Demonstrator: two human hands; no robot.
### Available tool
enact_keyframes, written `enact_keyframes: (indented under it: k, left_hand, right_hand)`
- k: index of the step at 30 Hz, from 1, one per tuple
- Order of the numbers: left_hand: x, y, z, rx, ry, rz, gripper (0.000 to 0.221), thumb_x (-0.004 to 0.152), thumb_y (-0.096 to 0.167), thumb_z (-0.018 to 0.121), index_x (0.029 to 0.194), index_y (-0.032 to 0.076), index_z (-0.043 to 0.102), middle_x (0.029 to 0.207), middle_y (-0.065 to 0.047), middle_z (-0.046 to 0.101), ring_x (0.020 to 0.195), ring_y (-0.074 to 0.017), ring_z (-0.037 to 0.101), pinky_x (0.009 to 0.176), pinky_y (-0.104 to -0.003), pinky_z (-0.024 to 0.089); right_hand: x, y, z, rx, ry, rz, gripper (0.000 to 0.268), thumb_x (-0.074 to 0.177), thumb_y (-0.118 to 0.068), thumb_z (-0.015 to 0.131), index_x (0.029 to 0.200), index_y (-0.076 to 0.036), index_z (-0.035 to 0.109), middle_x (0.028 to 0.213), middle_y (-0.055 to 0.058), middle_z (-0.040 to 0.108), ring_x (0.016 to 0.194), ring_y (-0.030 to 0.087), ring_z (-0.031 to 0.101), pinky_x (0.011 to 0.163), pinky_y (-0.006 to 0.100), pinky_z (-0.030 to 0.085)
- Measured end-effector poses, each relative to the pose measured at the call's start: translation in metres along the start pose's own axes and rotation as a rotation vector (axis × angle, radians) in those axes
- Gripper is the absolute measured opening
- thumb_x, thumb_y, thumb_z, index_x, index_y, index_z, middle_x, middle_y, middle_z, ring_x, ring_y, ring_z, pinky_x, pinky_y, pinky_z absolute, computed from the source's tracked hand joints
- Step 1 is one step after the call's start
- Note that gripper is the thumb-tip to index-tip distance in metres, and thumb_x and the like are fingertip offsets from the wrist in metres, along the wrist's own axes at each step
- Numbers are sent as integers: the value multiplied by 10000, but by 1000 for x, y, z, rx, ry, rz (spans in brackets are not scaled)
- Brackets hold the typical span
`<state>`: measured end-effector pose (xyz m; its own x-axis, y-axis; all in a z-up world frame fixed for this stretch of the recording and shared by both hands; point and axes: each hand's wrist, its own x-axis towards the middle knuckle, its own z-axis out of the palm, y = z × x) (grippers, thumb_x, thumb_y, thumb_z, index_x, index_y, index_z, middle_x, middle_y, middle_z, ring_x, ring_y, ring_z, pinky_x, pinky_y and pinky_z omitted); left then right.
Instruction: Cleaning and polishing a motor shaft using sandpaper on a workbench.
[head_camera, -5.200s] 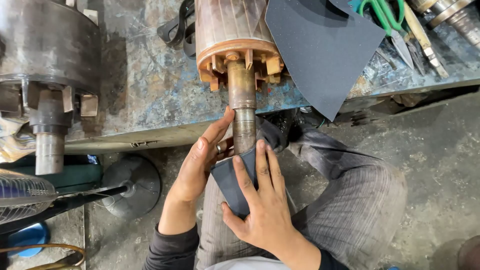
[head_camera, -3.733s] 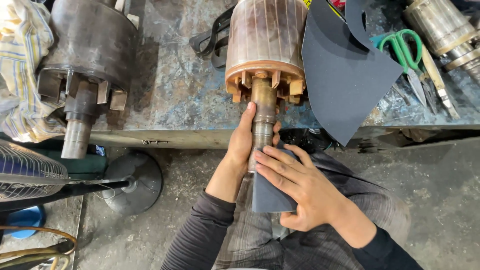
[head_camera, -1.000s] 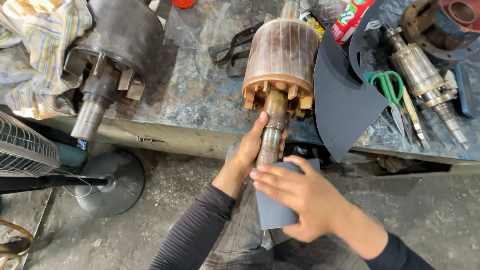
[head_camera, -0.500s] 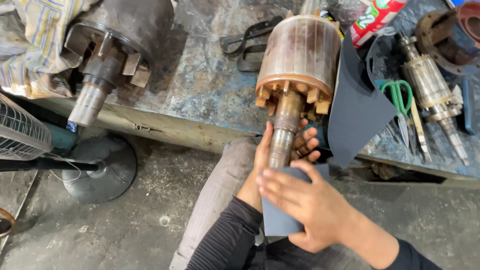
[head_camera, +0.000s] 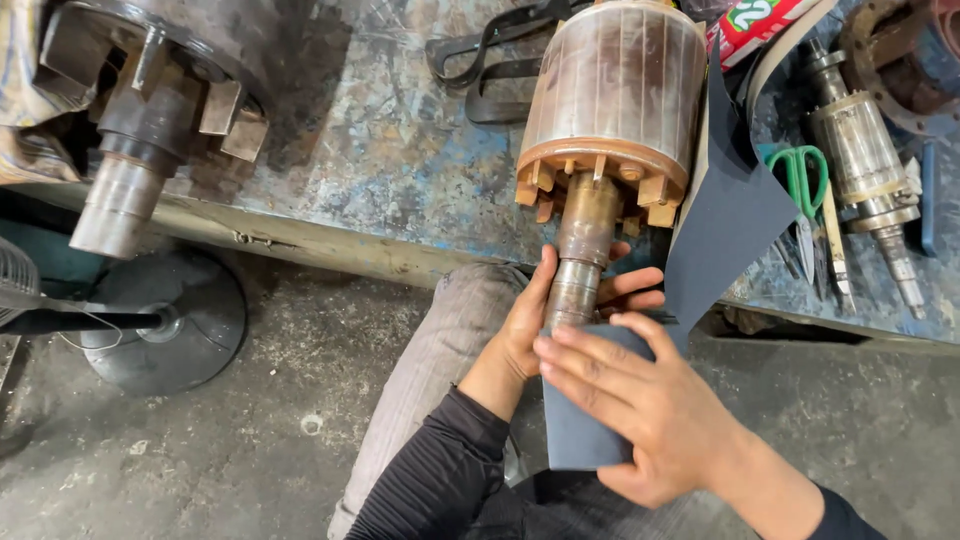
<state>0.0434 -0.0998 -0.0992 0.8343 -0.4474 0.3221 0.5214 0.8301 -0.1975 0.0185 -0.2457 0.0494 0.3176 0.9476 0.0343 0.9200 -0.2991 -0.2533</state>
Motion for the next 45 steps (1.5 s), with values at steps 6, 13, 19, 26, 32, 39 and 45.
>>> enact_keyframes:
  k: [6, 13, 19, 26, 32, 39, 45]
  left_hand:
    - [2, -1, -6, 82, 6, 7, 761, 1150, 604, 490, 1641, 31, 391, 1597, -218, 555, 1484, -327, 543, 1286, -490, 420]
    - [5, -6, -11, 64, -15, -7, 752, 1154, 632, 442, 1650, 69, 391, 1625, -238, 523, 1530, -401, 489, 1301, -528, 398]
    - [5, -5, -26, 108, 66, -43, 744, 1136, 629, 445, 1645, 87, 406, 1654, -247, 461, 1545, -389, 449, 1328, -551, 337]
    - [9, -11, -13, 202, 91, 34, 726, 1133, 613, 484, 1535, 9, 497, 1337, -248, 687, 1347, -387, 616, 1201, -487, 479]
    - [8, -12, -5, 189, 27, 38, 706, 1149, 597, 464, 1539, 9, 450, 1456, -285, 634, 1470, -412, 537, 1299, -543, 388]
    - [7, -9, -4, 146, 72, 7, 666, 1159, 576, 463, 1510, 14, 530, 1281, -235, 742, 1433, -416, 561, 1273, -567, 398]
    - [11, -15, -14, 142, 90, 24, 701, 1116, 628, 481, 1497, 39, 496, 1225, -219, 755, 1434, -420, 549, 1252, -571, 400]
  right_hand:
    - [2, 19, -3, -48, 35, 31, 881, 799, -460, 679, 1581, -103, 488, 1672, 67, 499, 1561, 276, 473, 1173, 590, 329]
    - [-13, 2, -10, -42, -70, 47, 935, 768, -438, 648, 1623, -119, 445, 1719, 41, 431, 1602, 247, 387, 1208, 591, 292]
    - [12, 17, -4, -126, -68, -24, 989, 705, -488, 733, 1561, -50, 500, 1682, 91, 472, 1563, 264, 426, 1147, 620, 316]
    - [-15, 11, -25, -151, -98, 9, 1029, 652, -457, 731, 1575, -81, 477, 1691, 68, 457, 1575, 259, 408, 1219, 618, 285]
    - [-16, 11, -13, -115, -52, 46, 878, 795, -477, 638, 1572, -92, 503, 1687, 60, 471, 1571, 256, 426, 1177, 607, 306]
    - [-10, 8, -10, -51, -22, 28, 890, 782, -413, 693, 1585, -89, 489, 1669, 70, 488, 1569, 270, 418, 1243, 684, 245]
    - [-42, 9, -8, -16, 41, 115, 783, 919, -457, 560, 1617, -120, 452, 1705, 59, 445, 1590, 272, 427, 1209, 617, 331]
